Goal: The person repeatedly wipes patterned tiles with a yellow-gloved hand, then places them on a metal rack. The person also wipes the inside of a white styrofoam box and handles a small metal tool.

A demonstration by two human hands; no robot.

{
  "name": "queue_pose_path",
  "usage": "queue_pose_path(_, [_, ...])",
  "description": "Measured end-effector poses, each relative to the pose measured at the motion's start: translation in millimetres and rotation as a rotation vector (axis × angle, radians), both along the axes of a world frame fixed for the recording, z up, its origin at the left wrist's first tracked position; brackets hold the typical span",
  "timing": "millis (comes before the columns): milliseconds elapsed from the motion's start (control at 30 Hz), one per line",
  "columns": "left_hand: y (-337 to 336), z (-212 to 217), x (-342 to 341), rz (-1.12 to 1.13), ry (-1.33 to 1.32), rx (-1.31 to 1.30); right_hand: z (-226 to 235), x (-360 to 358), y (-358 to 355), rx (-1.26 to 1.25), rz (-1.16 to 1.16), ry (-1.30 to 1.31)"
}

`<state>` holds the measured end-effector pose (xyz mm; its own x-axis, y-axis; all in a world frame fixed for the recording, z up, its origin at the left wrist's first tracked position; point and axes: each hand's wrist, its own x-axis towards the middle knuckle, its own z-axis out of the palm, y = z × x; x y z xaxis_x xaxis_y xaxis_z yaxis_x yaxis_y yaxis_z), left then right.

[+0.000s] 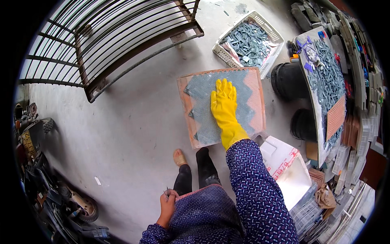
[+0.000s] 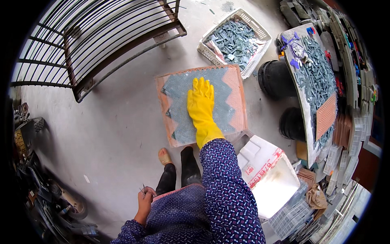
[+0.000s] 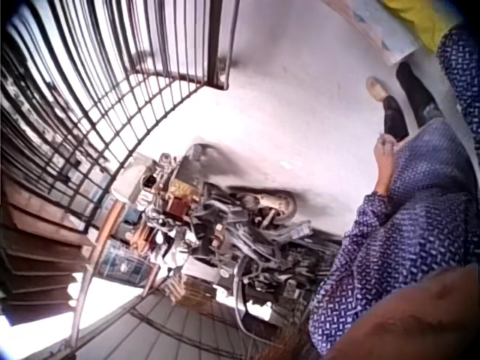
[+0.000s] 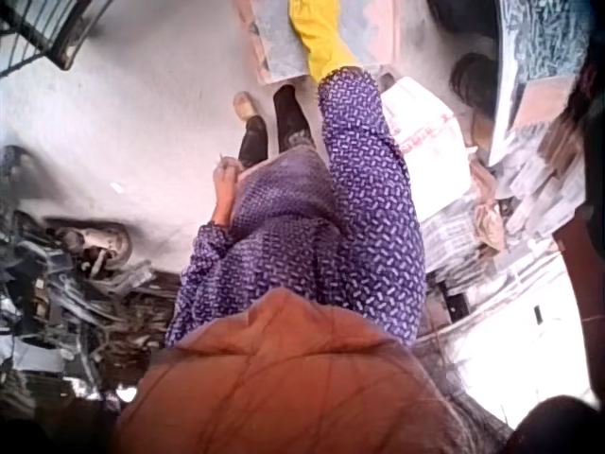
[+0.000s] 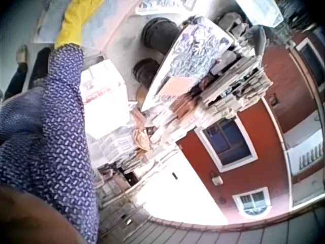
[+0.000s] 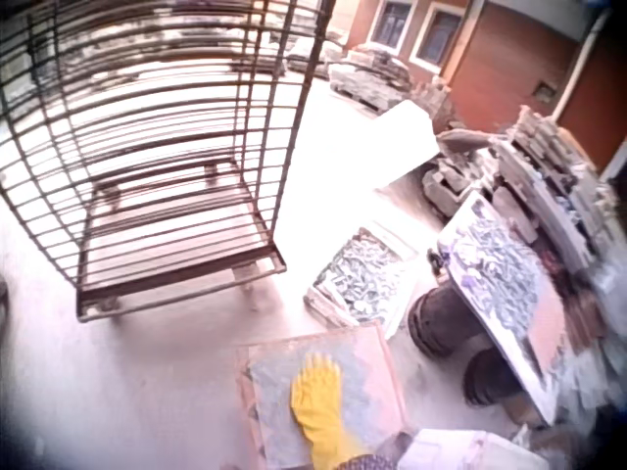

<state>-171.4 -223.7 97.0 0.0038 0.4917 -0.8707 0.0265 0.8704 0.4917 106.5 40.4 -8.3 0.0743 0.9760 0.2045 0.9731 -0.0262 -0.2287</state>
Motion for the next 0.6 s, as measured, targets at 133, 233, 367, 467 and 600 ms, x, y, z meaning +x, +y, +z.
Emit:
queue_pose_path(133, [-7,-7,-11,0.01,0.01,-0.045,-6,-37,-14,0.006,0.134,0.042])
queue_pose_path(233, [-7,-5,-6,0.007,-0.01,-0.027,-6,-61,-53,-0.007,0.27,0.218])
queue_pose_path(367, [-9,-10,-3,-0.069,0.004,0.024,-7,-53,-15,0.047,0.29,0.291])
queue_pose_path(467, [-3,-13,1,-0.087,-0.006,-0.006,-8,-19,36,0.083,0.038,0.245])
queue_pose_path(600, [8,-6,3,-0.02,-0.002,-0.032,-8,-30,9,0.021,0.221,0.194])
